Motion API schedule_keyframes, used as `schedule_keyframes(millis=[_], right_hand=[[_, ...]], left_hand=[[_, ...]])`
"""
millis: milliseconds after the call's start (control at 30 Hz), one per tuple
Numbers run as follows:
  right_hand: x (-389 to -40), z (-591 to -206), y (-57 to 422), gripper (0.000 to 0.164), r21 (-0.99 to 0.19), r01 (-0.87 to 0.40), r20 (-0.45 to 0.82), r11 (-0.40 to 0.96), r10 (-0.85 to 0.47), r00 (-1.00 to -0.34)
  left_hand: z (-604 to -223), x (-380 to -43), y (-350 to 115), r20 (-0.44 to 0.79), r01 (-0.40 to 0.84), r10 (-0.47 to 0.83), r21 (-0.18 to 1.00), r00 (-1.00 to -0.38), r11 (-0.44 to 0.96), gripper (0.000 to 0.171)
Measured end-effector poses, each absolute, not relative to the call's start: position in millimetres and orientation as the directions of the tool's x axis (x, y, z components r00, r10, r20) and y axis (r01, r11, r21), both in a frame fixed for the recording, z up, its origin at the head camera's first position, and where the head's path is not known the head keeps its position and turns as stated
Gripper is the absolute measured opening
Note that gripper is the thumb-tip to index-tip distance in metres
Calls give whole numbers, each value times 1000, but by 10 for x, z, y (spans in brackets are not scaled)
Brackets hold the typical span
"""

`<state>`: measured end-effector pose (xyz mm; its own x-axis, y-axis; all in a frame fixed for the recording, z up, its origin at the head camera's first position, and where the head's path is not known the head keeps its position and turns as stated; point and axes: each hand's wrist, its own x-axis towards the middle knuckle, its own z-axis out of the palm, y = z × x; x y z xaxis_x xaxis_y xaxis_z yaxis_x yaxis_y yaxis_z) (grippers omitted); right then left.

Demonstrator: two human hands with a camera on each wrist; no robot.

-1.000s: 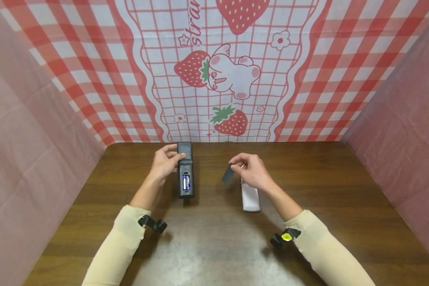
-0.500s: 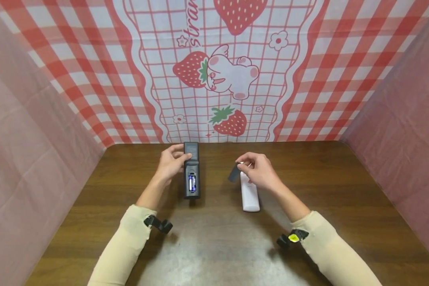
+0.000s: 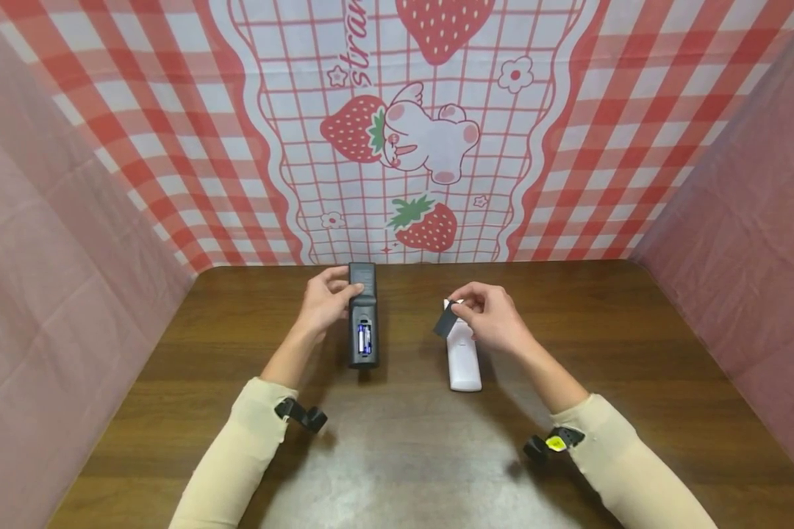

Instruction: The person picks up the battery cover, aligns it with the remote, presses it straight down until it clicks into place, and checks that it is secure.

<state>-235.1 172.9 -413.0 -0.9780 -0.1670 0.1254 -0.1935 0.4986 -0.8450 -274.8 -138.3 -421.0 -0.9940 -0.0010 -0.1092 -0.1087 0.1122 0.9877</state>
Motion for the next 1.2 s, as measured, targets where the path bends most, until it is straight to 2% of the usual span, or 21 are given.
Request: schedule_keyframes(millis=[600, 1200], right_hand=[[-2321, -4110, 1835, 16, -862, -137, 83, 487, -132, -988], [-2315, -4041, 1866, 17, -855, -158, 98, 494, -145, -985]], left_hand=[[-4191, -2764, -1222, -108, -106, 11, 986, -994, 126, 61], [-4221, -2748, -1097, -80, -77, 12, 985, -997, 157, 59]])
